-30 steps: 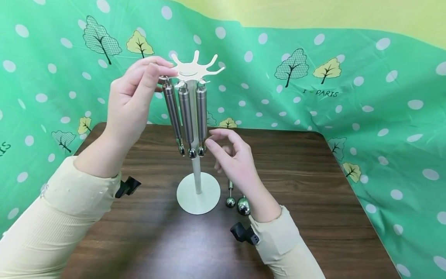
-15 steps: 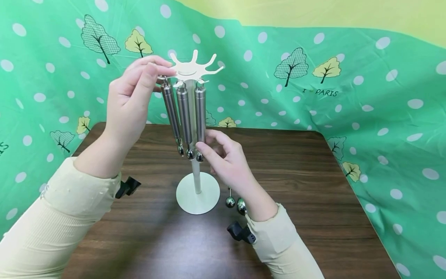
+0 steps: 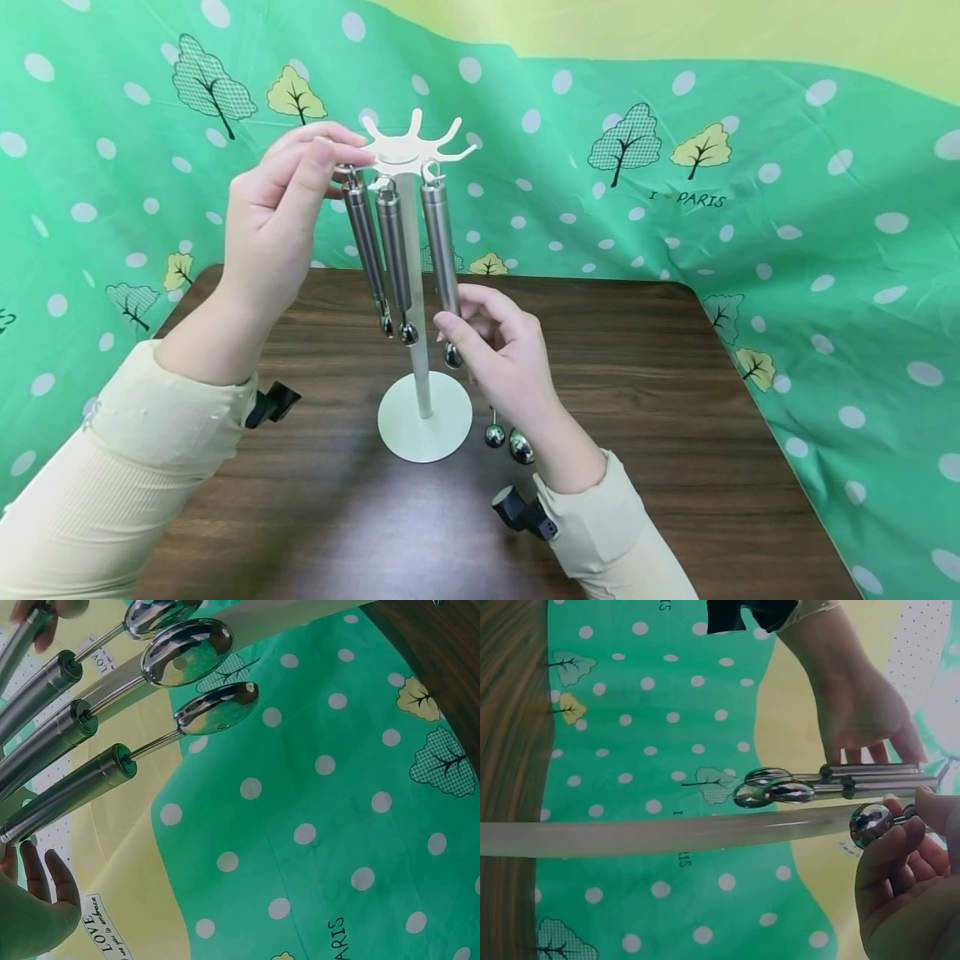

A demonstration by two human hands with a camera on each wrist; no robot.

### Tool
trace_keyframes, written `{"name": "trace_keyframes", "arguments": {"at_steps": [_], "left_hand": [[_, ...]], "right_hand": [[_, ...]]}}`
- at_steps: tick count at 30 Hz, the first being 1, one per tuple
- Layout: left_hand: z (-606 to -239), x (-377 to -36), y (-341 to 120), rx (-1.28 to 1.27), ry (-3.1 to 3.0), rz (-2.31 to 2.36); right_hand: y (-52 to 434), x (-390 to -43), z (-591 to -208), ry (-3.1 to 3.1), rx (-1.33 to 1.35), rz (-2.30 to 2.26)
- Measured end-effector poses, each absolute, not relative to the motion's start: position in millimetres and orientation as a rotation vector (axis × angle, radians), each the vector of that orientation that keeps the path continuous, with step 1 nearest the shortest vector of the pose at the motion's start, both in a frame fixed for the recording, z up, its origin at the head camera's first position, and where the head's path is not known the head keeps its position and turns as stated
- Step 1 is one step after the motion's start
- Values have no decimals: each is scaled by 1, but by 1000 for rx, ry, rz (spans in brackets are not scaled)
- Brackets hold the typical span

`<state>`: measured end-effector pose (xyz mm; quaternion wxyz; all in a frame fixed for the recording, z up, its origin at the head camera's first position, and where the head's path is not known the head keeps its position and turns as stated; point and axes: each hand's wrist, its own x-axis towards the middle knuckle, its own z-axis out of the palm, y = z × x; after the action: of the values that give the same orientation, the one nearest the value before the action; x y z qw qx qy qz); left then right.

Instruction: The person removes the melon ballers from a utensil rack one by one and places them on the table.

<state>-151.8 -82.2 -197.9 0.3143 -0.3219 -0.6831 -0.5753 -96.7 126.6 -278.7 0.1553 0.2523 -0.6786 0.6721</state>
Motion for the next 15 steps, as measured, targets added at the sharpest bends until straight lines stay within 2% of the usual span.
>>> {"name": "trace_keyframes", "arguments": {"at_steps": [15], "left_hand": [[-198, -152, -82, -858, -1783, -1538]], "right_hand": [[139, -86, -288, -1800, 731, 1987]]}}
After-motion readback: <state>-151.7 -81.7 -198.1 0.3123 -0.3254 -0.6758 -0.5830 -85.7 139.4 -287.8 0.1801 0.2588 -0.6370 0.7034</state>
